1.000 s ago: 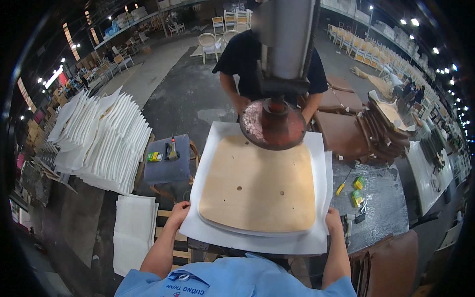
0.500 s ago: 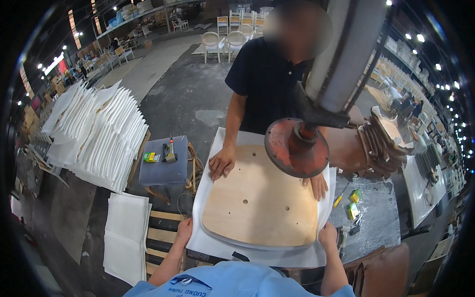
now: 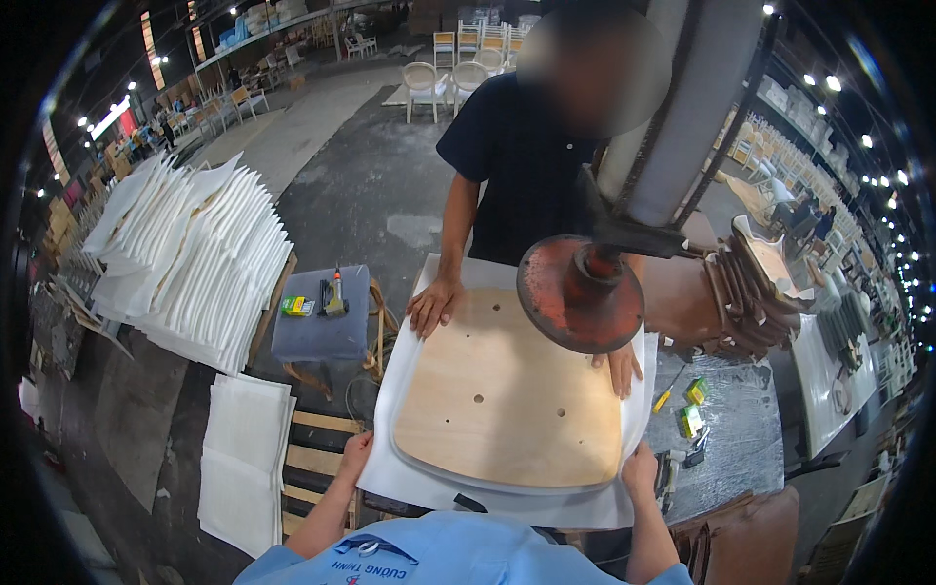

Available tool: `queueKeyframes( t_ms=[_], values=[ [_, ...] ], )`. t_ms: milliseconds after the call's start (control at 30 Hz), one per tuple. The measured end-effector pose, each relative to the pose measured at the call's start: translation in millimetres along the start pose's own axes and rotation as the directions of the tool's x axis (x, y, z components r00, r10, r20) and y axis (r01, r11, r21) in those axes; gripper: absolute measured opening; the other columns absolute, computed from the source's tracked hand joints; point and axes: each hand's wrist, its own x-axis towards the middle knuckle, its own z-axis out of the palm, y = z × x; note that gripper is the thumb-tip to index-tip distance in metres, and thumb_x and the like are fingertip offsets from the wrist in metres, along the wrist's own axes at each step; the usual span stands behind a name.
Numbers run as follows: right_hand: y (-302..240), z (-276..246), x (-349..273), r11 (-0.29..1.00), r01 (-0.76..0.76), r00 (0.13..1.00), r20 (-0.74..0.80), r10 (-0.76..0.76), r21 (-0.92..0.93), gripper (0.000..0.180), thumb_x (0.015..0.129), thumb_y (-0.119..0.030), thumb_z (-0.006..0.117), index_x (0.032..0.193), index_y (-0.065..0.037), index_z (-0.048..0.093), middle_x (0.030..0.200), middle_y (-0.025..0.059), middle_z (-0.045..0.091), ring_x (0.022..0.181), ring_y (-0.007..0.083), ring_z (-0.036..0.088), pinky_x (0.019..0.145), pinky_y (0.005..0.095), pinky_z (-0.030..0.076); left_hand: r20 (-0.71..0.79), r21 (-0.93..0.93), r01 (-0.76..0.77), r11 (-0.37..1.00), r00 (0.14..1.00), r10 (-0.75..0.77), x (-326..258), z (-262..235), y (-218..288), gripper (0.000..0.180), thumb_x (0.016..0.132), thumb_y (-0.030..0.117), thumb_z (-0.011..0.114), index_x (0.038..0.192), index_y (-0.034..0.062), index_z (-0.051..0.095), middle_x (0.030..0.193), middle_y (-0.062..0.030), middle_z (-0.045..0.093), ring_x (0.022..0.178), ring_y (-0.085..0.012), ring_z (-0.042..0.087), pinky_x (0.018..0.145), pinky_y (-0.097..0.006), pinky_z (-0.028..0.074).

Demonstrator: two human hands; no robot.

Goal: The person staples brown fabric to a wooden chair seat base using a pneumatic staple gun while a coworker assists. The person then places a white foam pad on the seat, aligns it, and staples it in place. The process is repeated for multiple seats in a factory setting.

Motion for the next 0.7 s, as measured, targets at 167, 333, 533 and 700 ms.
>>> queueKeyframes(
  t_ms=[167,333,533,700],
  values=[
    [-1.1,-1.1,-1.1,0.988,-0.070,0.990,0.130,0.052,0.138,0.041,0.100,-0.024,0.068,0.129,0.005,0.072,0.115,0.0263,0.080,0.110,0.0401,0.077,0.096,0.0458,0.057,0.030,0.166,0.186,0.968,0.981,-0.194,-7.1,-18.5,21.9,0.036,0.110,0.029,0.069,0.118,-0.0048,0.077,0.095,-0.0062,0.080,0.083,-0.0114,0.070,0.076,-0.033,0.056],
    [34.7,-9.7,-29.8,0.805,-0.327,0.930,0.320,0.181,0.496,0.036,0.100,-0.023,0.072,0.122,0.004,0.078,0.108,0.0165,0.081,0.099,0.0240,0.077,0.087,0.0415,0.060,0.121,-0.348,0.373,0.860,0.928,-0.353,-65.4,1.2,5.9,0.027,0.108,0.025,0.071,0.123,0.0034,0.074,0.096,-0.0060,0.077,0.079,-0.0185,0.073,0.070,-0.038,0.060],
    [63.8,-30.9,-6.8,0.790,-0.475,0.790,0.583,0.189,0.387,0.031,0.104,-0.024,0.073,0.123,0.000,0.080,0.111,0.0088,0.081,0.092,0.0195,0.077,0.081,0.0376,0.063,0.066,-0.432,0.432,0.792,0.891,-0.450,-66.4,-14.0,16.7,0.017,0.107,0.017,0.073,0.118,0.0039,0.074,0.094,-0.0043,0.076,0.075,-0.0157,0.071,0.066,-0.034,0.058],
    [36.4,-13.5,56.3,0.513,-0.478,0.853,0.516,0.077,0.713,0.035,0.103,-0.021,0.075,0.131,0.000,0.078,0.117,0.0125,0.081,0.102,0.0228,0.078,0.088,0.0401,0.063,0.019,-0.182,0.243,0.953,0.970,-0.244,18.2,-2.3,51.2,0.016,0.106,0.020,0.075,0.104,0.0046,0.075,0.093,-0.0014,0.076,0.075,-0.0089,0.064,0.069,-0.028,0.053]
  ],
)
